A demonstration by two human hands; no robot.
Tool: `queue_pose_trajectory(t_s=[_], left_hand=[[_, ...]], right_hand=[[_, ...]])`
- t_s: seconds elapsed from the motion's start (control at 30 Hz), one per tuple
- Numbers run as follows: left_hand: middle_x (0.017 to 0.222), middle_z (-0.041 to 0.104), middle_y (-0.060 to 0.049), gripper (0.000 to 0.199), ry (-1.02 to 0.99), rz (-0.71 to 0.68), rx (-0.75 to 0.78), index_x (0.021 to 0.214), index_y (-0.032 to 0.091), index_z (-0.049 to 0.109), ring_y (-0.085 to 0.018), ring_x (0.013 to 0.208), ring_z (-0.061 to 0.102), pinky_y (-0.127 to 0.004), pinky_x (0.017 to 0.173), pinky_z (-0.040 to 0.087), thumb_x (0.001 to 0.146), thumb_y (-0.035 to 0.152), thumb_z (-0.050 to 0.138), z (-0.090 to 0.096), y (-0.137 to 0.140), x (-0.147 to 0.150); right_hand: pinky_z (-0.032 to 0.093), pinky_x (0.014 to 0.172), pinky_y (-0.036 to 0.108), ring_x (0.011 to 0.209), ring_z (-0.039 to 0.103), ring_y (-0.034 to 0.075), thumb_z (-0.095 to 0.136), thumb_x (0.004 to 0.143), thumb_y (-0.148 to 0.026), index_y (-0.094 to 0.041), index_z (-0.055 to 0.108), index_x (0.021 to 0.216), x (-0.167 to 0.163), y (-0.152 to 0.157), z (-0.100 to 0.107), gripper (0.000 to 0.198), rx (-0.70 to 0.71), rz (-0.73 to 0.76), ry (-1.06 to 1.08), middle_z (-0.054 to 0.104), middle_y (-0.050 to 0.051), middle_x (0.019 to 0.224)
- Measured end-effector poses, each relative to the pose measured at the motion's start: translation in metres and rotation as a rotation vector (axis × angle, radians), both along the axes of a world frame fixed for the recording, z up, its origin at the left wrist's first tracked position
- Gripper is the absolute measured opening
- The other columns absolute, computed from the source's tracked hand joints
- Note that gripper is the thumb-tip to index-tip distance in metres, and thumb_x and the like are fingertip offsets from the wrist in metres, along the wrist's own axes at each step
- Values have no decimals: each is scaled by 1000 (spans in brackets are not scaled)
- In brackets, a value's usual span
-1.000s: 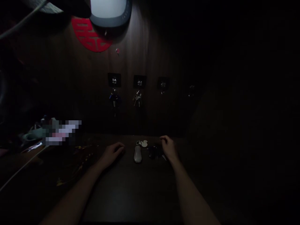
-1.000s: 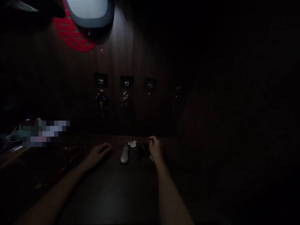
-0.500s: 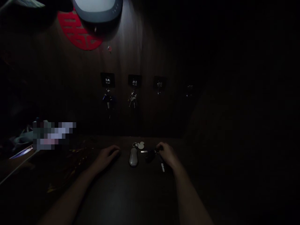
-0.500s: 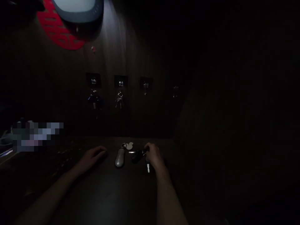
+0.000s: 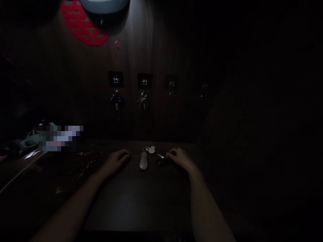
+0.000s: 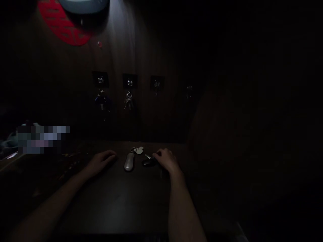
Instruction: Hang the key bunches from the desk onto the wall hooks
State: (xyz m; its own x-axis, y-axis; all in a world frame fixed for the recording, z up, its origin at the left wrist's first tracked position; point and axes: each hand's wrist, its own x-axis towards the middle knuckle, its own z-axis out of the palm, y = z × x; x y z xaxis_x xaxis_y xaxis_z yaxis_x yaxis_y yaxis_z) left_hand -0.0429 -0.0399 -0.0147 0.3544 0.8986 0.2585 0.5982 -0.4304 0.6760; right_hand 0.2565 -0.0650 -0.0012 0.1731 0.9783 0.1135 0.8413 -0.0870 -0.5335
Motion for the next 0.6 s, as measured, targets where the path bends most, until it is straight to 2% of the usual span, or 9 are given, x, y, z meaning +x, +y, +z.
queue_pose_trajectory(t_s=[0.1,0.17,0.27,0.33,0.43,0.53,0.6], left_hand=[[91,69,-1,28,16,-2,4,86,21,63,-19,85,62,-26,77,45,80,41,43,1,-1,1],[91,69,-1,28,19,-7,10,86,21,63,-19,85,62,-26,77,45,80,41,43,1,-1,1],[90,69,0,29,16,-11,31,87,22,63,-19,84,62,-26,77,45,80,42,43,-1,-1,1],[91,69,0,29,8,-2,50,88,22,62,-18,86,62,-26,79,45,80,42,43,-3,0,0],[92,68,-1,29,-10,29,83,89,22,61,-19,87,61,-27,80,45,80,42,43,-2,0,-1],[95,67,-2,28,-6,18,120,92,22,61,-20,90,61,-28,81,44,82,40,42,9,-4,6],[99,66,-3,28,29,-58,144,97,22,61,-19,92,60,-28,82,44,83,37,42,21,-11,19]], right_hand=[[41,69,28,87,58,21,62,65,-50,-23,68,82,-5,-1,-3,32,-40,80,44,65,6,94],[40,65,27,82,58,20,62,65,-47,-22,67,76,-12,0,-6,28,-51,122,89,65,5,88],[39,62,25,74,57,16,59,68,-38,-20,61,67,-23,3,-7,18,27,212,193,63,2,75],[39,60,24,68,55,14,56,69,-35,-20,59,68,-26,5,-6,16,103,240,312,60,-1,69],[39,57,24,61,53,13,51,69,-36,-19,57,70,-22,6,-1,18,191,166,475,57,-2,63],[39,59,25,62,52,14,52,66,-35,-19,56,66,-14,7,2,17,279,84,467,56,-2,63],[39,59,26,63,52,14,52,65,-35,-19,56,65,-11,8,2,17,308,79,447,57,-1,63]])
